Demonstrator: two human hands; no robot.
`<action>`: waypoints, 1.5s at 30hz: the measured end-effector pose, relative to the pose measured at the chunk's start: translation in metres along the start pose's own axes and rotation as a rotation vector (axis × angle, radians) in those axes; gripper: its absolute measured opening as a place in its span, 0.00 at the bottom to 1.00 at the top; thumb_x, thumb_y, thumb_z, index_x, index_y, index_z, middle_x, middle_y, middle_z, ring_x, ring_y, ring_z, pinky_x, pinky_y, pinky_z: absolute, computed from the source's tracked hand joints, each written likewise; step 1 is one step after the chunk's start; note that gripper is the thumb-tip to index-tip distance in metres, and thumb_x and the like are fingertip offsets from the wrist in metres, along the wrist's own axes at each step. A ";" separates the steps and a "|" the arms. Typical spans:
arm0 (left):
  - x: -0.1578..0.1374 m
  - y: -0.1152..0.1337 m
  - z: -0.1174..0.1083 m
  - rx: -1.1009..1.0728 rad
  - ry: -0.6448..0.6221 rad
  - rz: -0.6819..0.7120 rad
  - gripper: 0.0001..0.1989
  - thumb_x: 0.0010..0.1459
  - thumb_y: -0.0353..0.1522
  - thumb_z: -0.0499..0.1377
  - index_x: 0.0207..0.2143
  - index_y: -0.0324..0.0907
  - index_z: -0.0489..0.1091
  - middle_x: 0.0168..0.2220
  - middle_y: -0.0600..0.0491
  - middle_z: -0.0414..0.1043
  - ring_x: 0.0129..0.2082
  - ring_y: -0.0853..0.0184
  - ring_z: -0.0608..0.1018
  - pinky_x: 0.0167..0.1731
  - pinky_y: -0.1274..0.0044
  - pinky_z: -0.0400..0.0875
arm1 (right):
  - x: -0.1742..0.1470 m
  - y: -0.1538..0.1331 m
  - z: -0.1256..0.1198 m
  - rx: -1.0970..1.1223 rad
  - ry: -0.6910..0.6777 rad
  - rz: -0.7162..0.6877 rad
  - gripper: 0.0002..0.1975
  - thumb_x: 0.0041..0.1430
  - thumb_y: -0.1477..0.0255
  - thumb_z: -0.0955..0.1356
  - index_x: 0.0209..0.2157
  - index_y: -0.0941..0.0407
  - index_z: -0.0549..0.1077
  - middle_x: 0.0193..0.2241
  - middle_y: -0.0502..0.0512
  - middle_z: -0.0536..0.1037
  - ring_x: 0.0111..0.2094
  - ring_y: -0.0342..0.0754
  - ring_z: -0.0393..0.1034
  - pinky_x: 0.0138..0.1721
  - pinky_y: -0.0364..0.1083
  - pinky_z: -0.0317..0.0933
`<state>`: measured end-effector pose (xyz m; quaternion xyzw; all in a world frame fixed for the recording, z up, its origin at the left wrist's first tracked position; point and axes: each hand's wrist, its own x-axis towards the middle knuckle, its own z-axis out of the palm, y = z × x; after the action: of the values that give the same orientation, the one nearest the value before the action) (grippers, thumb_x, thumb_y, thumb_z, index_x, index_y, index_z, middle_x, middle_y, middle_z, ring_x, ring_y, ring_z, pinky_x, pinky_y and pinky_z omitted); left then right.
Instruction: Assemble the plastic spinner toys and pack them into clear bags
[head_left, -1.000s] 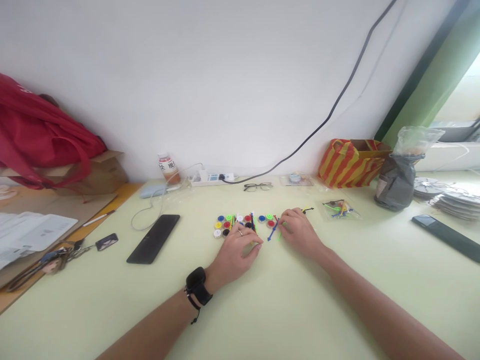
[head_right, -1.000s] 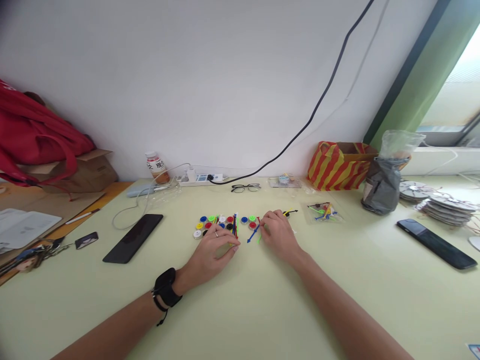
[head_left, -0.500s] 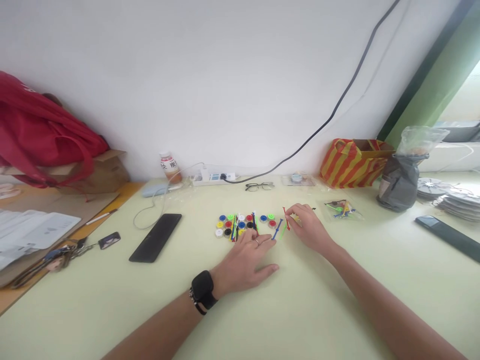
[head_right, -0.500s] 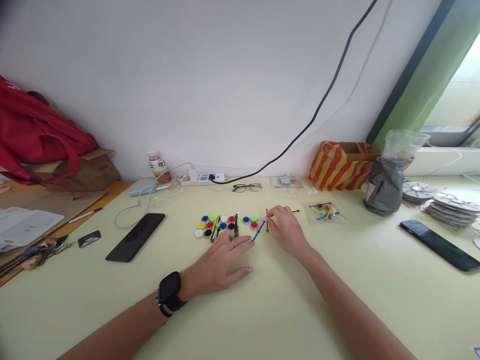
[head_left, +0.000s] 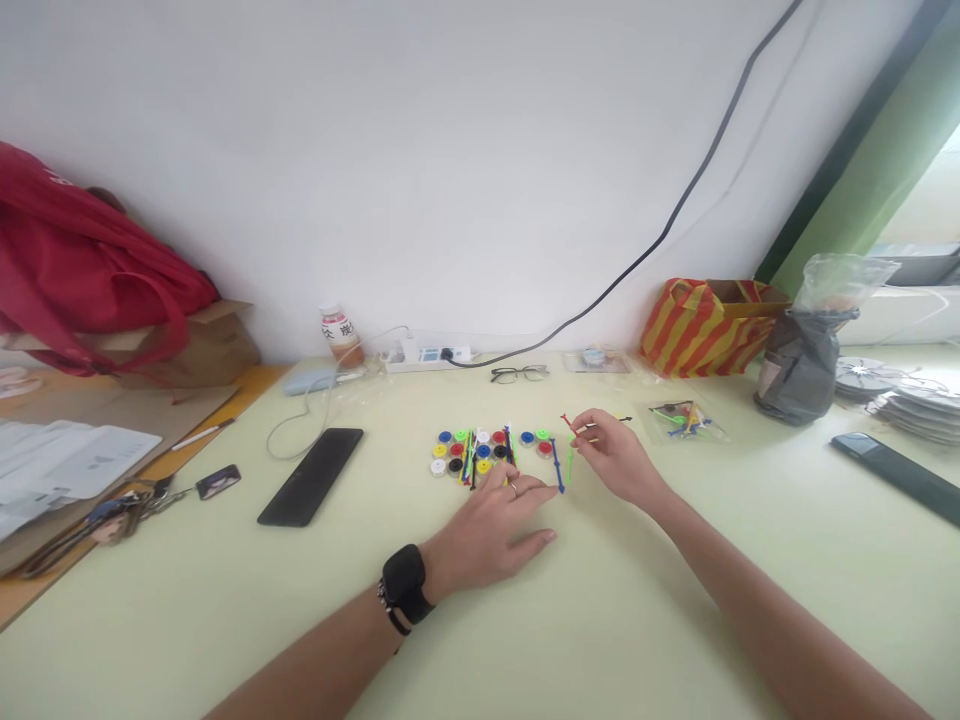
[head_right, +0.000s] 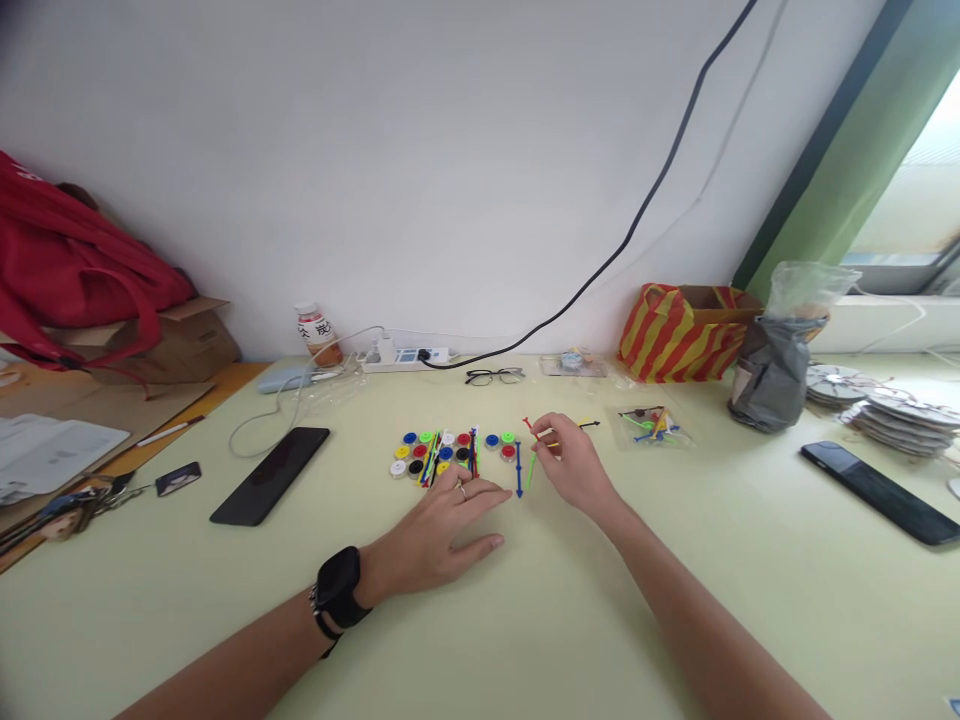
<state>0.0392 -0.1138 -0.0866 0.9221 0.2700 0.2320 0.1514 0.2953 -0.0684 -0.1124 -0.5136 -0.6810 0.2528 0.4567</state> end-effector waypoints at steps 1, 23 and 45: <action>0.000 -0.001 0.000 0.005 0.012 -0.004 0.19 0.67 0.35 0.61 0.59 0.48 0.70 0.52 0.49 0.77 0.48 0.55 0.71 0.53 0.62 0.68 | -0.002 -0.001 0.001 -0.061 0.024 -0.031 0.05 0.65 0.69 0.63 0.39 0.52 0.68 0.42 0.58 0.76 0.41 0.52 0.76 0.40 0.50 0.69; -0.004 -0.007 0.000 0.001 0.118 -0.034 0.13 0.67 0.32 0.59 0.53 0.47 0.74 0.44 0.49 0.79 0.46 0.57 0.74 0.52 0.62 0.69 | -0.013 0.001 0.013 -0.590 -0.013 -0.189 0.17 0.72 0.74 0.57 0.54 0.53 0.72 0.41 0.60 0.75 0.39 0.54 0.74 0.38 0.49 0.67; -0.006 -0.014 0.001 -0.056 0.218 -0.127 0.13 0.66 0.31 0.60 0.53 0.48 0.74 0.43 0.50 0.79 0.47 0.56 0.73 0.49 0.61 0.73 | -0.013 -0.003 0.016 -0.616 -0.170 -0.098 0.10 0.73 0.72 0.57 0.39 0.51 0.66 0.36 0.54 0.78 0.33 0.51 0.71 0.30 0.46 0.55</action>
<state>0.0295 -0.1061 -0.0945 0.8679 0.3363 0.3280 0.1612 0.2804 -0.0793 -0.1223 -0.5713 -0.7851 0.0546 0.2328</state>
